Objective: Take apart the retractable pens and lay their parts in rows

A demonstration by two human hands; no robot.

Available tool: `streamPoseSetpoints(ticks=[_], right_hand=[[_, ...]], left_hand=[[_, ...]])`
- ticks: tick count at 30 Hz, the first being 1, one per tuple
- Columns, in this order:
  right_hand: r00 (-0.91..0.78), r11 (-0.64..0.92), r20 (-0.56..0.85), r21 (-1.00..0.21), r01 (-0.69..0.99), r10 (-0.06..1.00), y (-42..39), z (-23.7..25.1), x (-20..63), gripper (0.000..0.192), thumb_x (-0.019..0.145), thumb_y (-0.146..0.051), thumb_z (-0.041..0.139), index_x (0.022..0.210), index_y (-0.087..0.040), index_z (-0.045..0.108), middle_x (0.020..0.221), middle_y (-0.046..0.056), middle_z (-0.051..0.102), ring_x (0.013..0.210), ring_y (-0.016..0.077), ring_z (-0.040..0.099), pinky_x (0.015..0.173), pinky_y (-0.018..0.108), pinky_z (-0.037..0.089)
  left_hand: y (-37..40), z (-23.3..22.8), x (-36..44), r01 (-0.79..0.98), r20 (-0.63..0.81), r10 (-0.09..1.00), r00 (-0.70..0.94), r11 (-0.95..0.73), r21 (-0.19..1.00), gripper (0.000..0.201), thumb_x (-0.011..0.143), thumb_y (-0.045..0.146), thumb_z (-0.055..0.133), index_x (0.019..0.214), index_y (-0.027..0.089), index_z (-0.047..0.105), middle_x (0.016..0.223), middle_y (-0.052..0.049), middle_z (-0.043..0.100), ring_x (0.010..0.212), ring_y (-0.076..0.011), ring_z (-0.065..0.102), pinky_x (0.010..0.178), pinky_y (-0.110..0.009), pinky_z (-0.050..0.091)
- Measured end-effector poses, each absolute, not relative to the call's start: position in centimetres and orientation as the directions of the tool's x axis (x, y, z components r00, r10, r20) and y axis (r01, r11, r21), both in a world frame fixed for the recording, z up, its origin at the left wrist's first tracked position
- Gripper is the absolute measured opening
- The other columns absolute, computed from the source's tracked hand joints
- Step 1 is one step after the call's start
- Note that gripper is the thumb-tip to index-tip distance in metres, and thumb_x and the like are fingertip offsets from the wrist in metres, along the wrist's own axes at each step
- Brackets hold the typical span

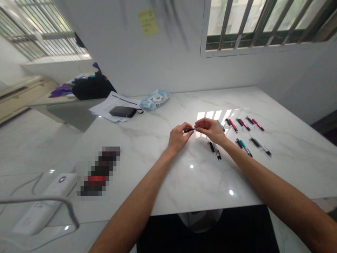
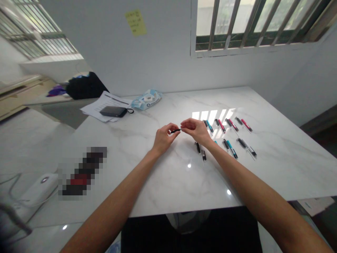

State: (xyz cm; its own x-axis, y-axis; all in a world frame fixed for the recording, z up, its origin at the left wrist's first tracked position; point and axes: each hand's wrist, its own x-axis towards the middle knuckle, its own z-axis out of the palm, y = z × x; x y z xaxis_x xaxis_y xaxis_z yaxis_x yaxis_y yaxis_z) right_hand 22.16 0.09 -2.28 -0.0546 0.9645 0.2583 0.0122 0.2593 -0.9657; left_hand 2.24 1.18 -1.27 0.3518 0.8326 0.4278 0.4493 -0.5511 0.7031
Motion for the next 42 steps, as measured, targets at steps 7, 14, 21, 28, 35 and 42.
streamPoseSetpoints(ticks=[7,14,21,28,35,42], right_hand=[[-0.052,0.253,0.249,-0.965,0.071,0.967,-0.3,-2.5,22.3,0.043,0.071,-0.055,0.090,0.095,-0.022,0.075,0.094,0.007,0.082,0.090,0.0255,0.079,0.094,0.045,0.064],[-0.060,0.302,0.296,-0.940,0.159,0.953,-0.8,-2.8,22.2,0.039,0.076,-0.057,0.085,0.093,-0.022,0.077,0.093,0.007,0.081,0.087,0.0257,0.078,0.091,0.045,0.064],[-0.060,0.293,0.288,-0.918,0.267,0.956,-0.8,-2.8,22.6,0.033,0.081,-0.052,0.081,0.096,-0.023,0.081,0.088,0.006,0.082,0.082,0.0264,0.078,0.083,0.044,0.065],[-0.094,0.317,0.303,-0.890,0.329,0.948,-0.7,-2.3,22.7,0.029,0.082,-0.048,0.078,0.098,-0.024,0.082,0.091,0.005,0.083,0.083,0.0254,0.078,0.083,0.040,0.064],[-0.153,0.334,0.299,-0.787,0.518,0.942,-1.0,-1.4,22.9,0.034,0.094,-0.053,0.065,0.089,-0.023,0.081,0.076,0.003,0.079,0.069,0.0217,0.074,0.067,0.033,0.057],[-0.175,0.366,0.321,-0.796,0.483,0.931,-1.2,-1.4,22.9,0.033,0.091,-0.054,0.070,0.096,-0.023,0.080,0.083,0.005,0.080,0.071,0.0212,0.073,0.068,0.033,0.056]], left_hand=[[0.8,-1.3,2.1,0.443,0.426,0.831,0.358,-0.553,0.706,0.006,0.090,0.026,0.074,0.095,0.023,0.072,0.093,-0.002,0.078,0.087,-0.0189,0.068,0.079,-0.032,0.049],[0.8,-1.9,2.2,0.351,0.332,0.891,0.310,-0.431,0.831,0.010,0.089,0.030,0.075,0.095,0.021,0.076,0.093,-0.004,0.080,0.085,-0.0178,0.073,0.070,-0.028,0.048],[0.9,-2.1,2.4,0.290,0.296,0.904,0.307,-0.385,0.876,0.015,0.089,0.033,0.075,0.097,0.021,0.079,0.098,-0.006,0.082,0.090,-0.0192,0.076,0.068,-0.027,0.048],[1.1,-1.8,2.2,0.284,0.324,0.892,0.314,-0.414,0.865,0.014,0.089,0.033,0.075,0.096,0.022,0.079,0.096,-0.005,0.082,0.089,-0.0189,0.075,0.068,-0.027,0.049],[0.9,-1.7,2.2,0.301,0.320,0.894,0.314,-0.414,0.859,0.016,0.087,0.034,0.077,0.096,0.021,0.079,0.095,-0.005,0.081,0.085,-0.0180,0.074,0.067,-0.027,0.049],[0.9,-1.8,2.2,0.255,0.310,0.898,0.311,-0.393,0.884,0.022,0.086,0.039,0.077,0.095,0.019,0.079,0.094,-0.006,0.081,0.082,-0.0181,0.073,0.065,-0.027,0.049]])
